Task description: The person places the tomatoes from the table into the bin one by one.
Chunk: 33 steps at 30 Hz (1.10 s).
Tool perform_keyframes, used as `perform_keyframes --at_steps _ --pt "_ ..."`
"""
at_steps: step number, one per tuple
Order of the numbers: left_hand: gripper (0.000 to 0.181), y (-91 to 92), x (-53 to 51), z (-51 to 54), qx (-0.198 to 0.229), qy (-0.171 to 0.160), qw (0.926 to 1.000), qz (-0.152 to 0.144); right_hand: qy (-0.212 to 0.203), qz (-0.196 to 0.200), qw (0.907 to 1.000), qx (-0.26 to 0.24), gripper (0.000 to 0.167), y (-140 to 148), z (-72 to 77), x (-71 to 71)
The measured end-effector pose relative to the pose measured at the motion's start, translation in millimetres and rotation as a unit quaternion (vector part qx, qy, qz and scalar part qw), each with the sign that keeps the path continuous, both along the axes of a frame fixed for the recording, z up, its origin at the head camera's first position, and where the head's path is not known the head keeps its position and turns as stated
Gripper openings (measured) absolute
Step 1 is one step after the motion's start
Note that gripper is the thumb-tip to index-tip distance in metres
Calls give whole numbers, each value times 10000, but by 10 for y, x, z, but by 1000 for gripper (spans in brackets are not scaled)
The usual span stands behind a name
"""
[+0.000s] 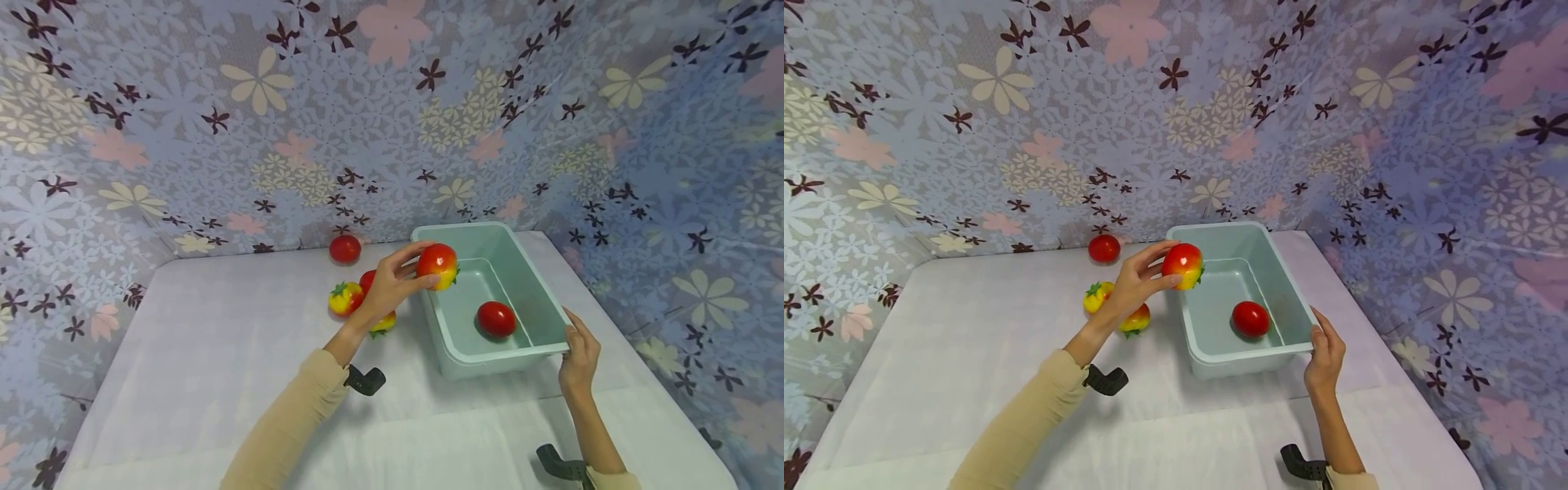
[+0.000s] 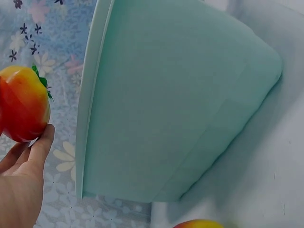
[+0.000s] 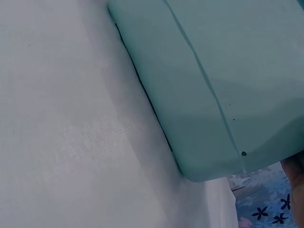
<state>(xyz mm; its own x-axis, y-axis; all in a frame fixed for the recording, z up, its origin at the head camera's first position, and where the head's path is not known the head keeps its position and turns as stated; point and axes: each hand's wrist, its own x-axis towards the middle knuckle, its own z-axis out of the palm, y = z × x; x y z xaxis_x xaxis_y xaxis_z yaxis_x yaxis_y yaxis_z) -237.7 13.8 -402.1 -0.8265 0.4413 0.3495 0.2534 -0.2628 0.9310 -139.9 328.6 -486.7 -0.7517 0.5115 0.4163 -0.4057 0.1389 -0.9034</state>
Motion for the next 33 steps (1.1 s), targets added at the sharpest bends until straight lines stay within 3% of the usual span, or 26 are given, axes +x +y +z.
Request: perform_keyframes --at_steps 15,22,25,29,33 --pt "52 197 -49 -15 -59 -132 9999 13 159 100 9995 -252 42 -20 7 8" --pt "51 270 -28 -40 -144 -107 9998 -133 115 23 9997 -215 42 -28 1 25" --pt "53 270 39 75 -312 -156 9992 -194 151 67 9995 -254 41 -26 -3 21" --pt "57 291 29 110 -620 -221 9977 -187 118 87 9996 -243 42 -25 8 11" --pt "59 348 -39 -1 -824 -88 9966 -38 30 53 9999 -88 42 -17 7 35"
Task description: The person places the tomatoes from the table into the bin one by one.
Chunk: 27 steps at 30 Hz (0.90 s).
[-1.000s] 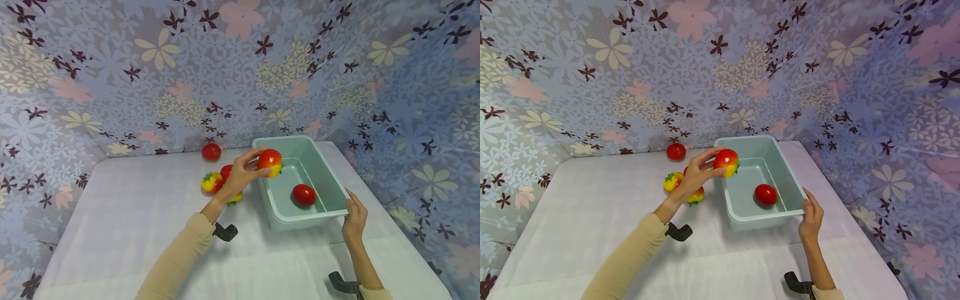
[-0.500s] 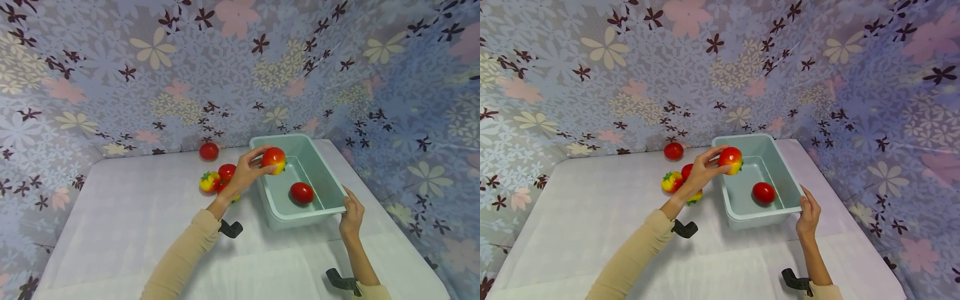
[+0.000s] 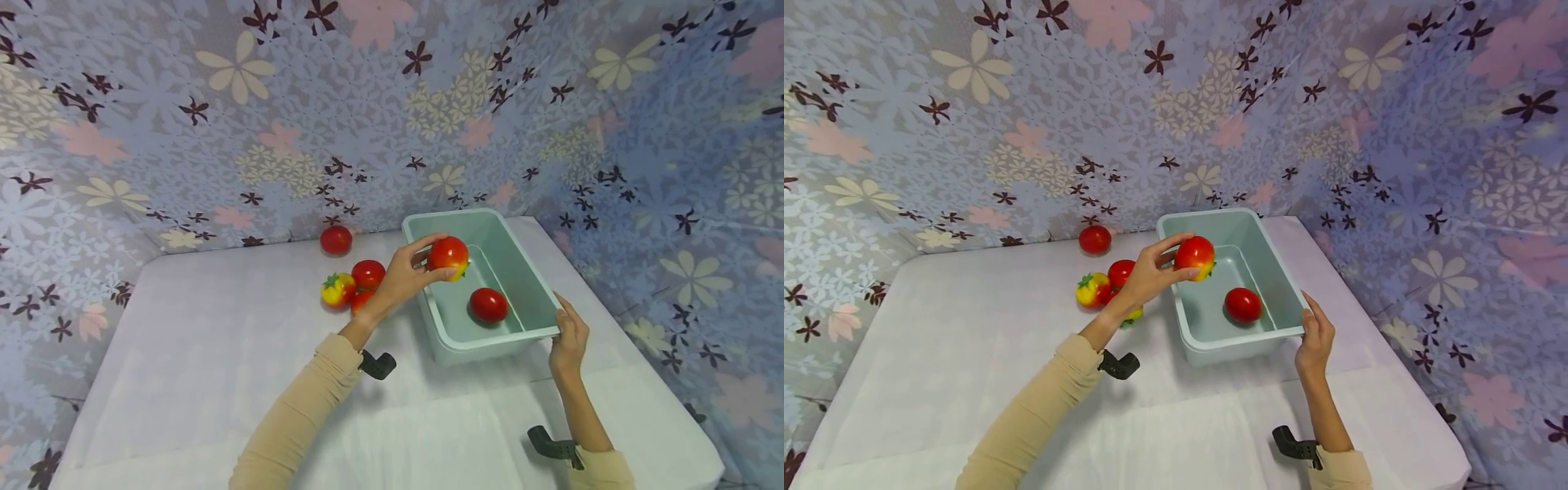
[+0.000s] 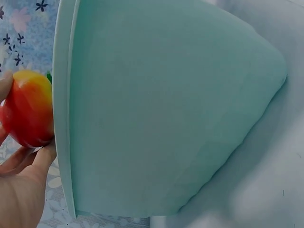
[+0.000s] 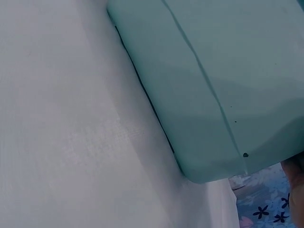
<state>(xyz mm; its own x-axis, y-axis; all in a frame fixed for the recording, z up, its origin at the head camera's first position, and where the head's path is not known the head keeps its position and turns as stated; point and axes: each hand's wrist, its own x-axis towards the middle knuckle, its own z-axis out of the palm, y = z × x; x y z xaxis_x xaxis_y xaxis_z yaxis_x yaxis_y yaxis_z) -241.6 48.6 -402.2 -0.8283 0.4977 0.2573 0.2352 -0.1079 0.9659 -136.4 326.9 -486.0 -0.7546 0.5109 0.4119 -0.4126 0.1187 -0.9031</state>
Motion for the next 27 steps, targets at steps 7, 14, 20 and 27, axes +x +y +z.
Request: perform_keyframes --at_steps 7,14,20,27 --pt "60 32 -13 -26 -430 591 9970 259 -34 7 9999 99 43 9 19 -15" --pt "60 92 9 -21 -896 1289 9874 208 119 92 9997 -166 42 -9 10 -13" --pt "64 111 24 -10 -1120 1464 9829 -24 211 195 9993 -240 42 -17 9 -22" --pt "60 45 12 -13 -523 928 9943 18 163 166 9996 -155 43 7 15 -20"
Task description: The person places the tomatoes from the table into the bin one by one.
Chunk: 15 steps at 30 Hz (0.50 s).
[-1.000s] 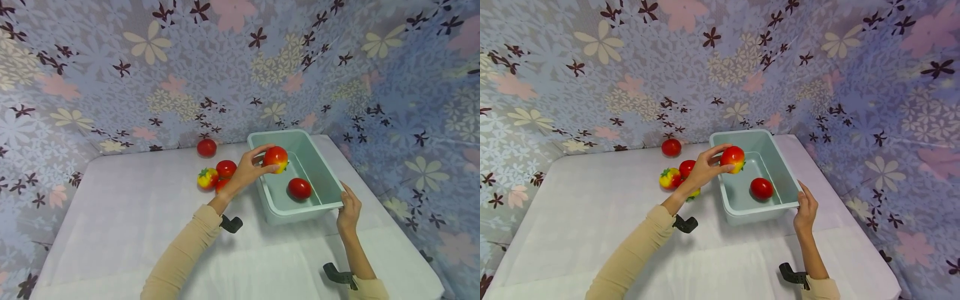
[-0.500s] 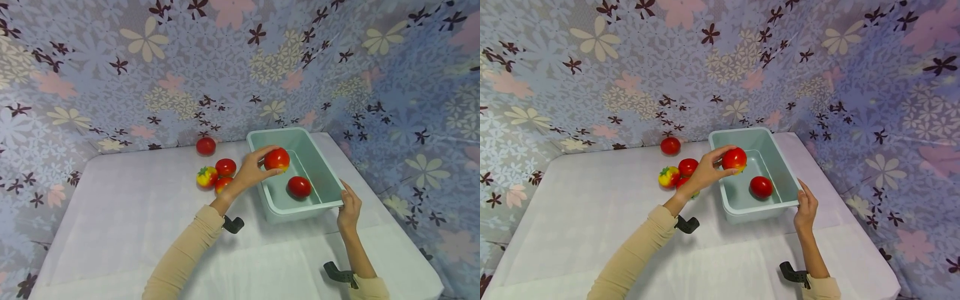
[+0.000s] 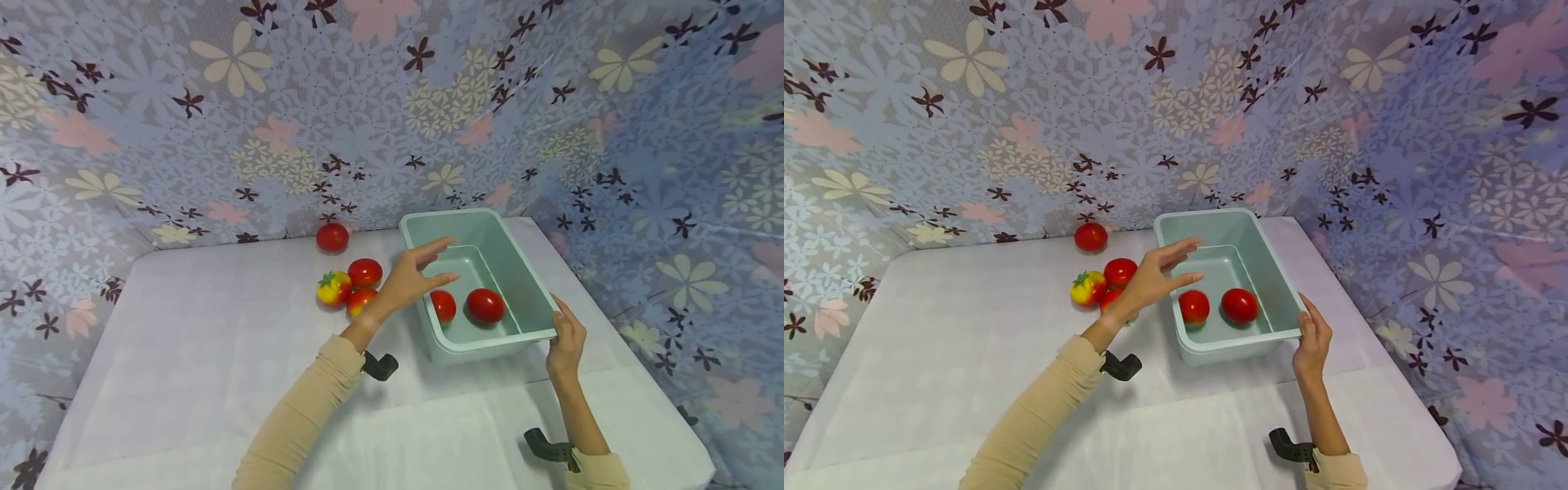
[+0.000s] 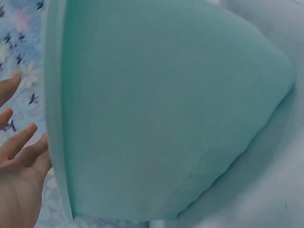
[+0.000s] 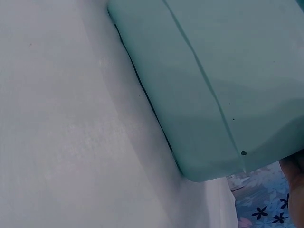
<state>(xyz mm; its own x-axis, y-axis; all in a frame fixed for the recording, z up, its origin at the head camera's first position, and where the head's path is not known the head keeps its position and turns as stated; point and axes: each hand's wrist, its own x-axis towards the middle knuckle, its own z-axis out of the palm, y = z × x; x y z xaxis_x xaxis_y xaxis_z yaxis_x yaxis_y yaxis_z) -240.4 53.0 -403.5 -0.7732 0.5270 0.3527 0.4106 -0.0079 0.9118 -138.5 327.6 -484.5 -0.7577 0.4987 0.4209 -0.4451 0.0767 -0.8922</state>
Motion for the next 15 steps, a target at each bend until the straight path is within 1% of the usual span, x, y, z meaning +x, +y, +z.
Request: perform_keyframes --at_steps 2,5,8,12,15 --pt "58 -45 -12 6 322 -143 9994 52 8 6 10000 -21 43 1 -5 1" --pt "57 -126 -12 30 675 -257 9974 83 16 13 10000 -50 43 4 -8 2" --pt "54 -217 40 111 932 -268 9953 47 7 -41 9999 -95 42 6 -7 2" --pt "50 -316 116 219 1166 -215 9929 81 -4 -80 9999 -149 42 0 -2 1" --pt "49 -382 128 209 1279 -170 9916 121 -36 -60 9999 -150 42 -10 -1 1"
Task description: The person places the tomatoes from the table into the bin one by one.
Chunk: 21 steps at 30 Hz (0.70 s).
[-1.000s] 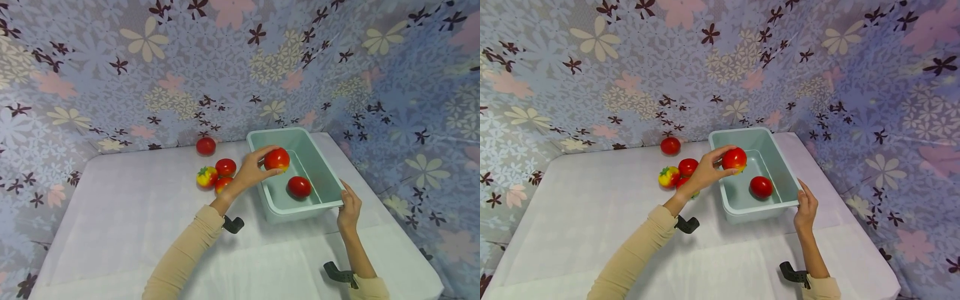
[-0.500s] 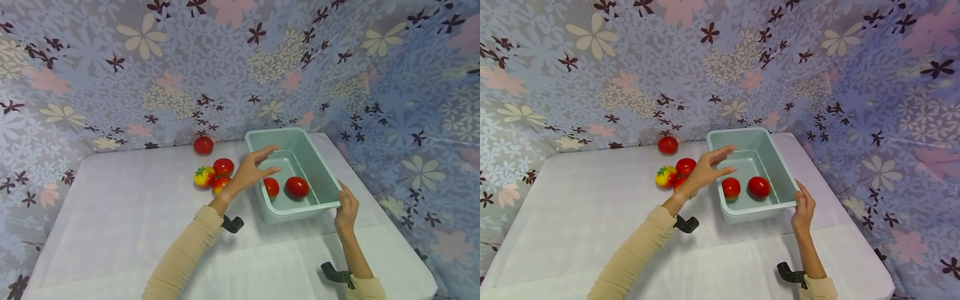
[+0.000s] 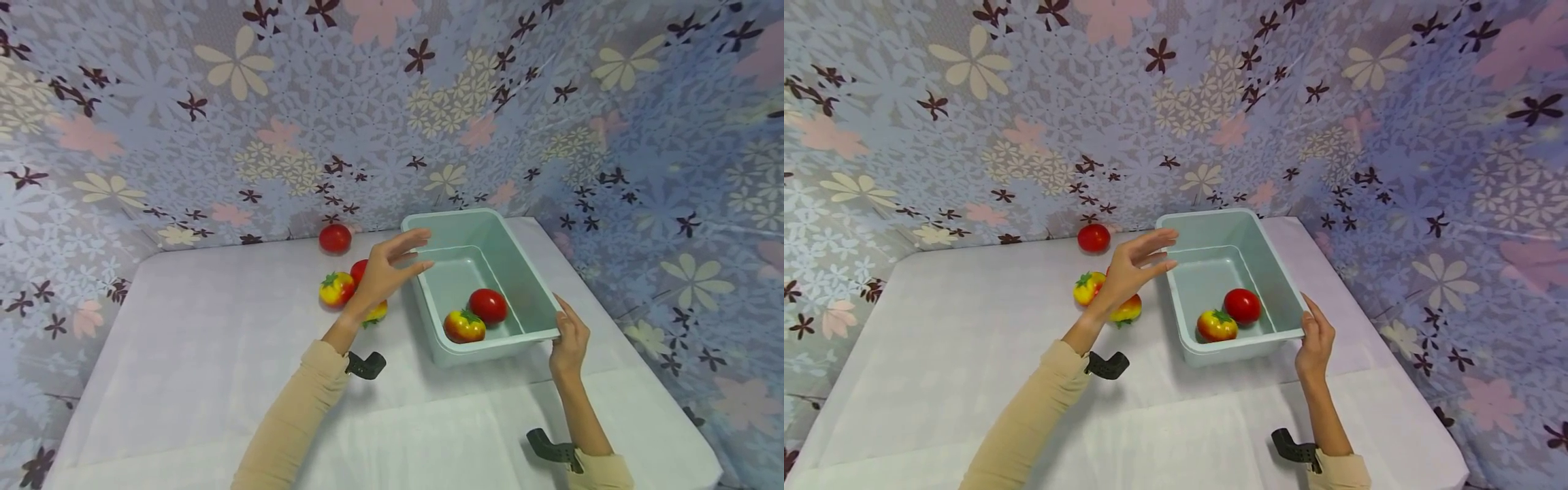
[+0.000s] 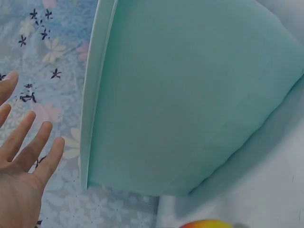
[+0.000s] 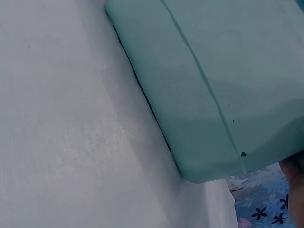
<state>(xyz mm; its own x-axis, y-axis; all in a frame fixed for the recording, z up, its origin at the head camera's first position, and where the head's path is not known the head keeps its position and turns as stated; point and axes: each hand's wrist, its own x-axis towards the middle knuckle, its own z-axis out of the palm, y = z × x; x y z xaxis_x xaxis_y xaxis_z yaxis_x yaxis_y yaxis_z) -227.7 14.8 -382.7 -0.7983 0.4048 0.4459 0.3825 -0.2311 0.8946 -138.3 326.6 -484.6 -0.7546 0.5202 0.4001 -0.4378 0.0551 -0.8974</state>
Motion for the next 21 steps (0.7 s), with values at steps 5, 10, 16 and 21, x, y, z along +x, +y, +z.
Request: perform_keyframes --at_steps 5,10,16,21 --pt "49 -173 -33 -113 65 25 9998 178 -91 -33 9999 30 42 0 8 2" --pt "48 -388 -130 -388 -103 18 9979 638 -101 -55 9999 73 42 15 1 4" --pt "48 -572 -74 -535 -182 -320 9965 748 0 27 10000 65 43 16 -12 3" --pt "47 -706 -71 -769 -327 -472 9956 740 7 96 9999 84 44 7 -23 -5"
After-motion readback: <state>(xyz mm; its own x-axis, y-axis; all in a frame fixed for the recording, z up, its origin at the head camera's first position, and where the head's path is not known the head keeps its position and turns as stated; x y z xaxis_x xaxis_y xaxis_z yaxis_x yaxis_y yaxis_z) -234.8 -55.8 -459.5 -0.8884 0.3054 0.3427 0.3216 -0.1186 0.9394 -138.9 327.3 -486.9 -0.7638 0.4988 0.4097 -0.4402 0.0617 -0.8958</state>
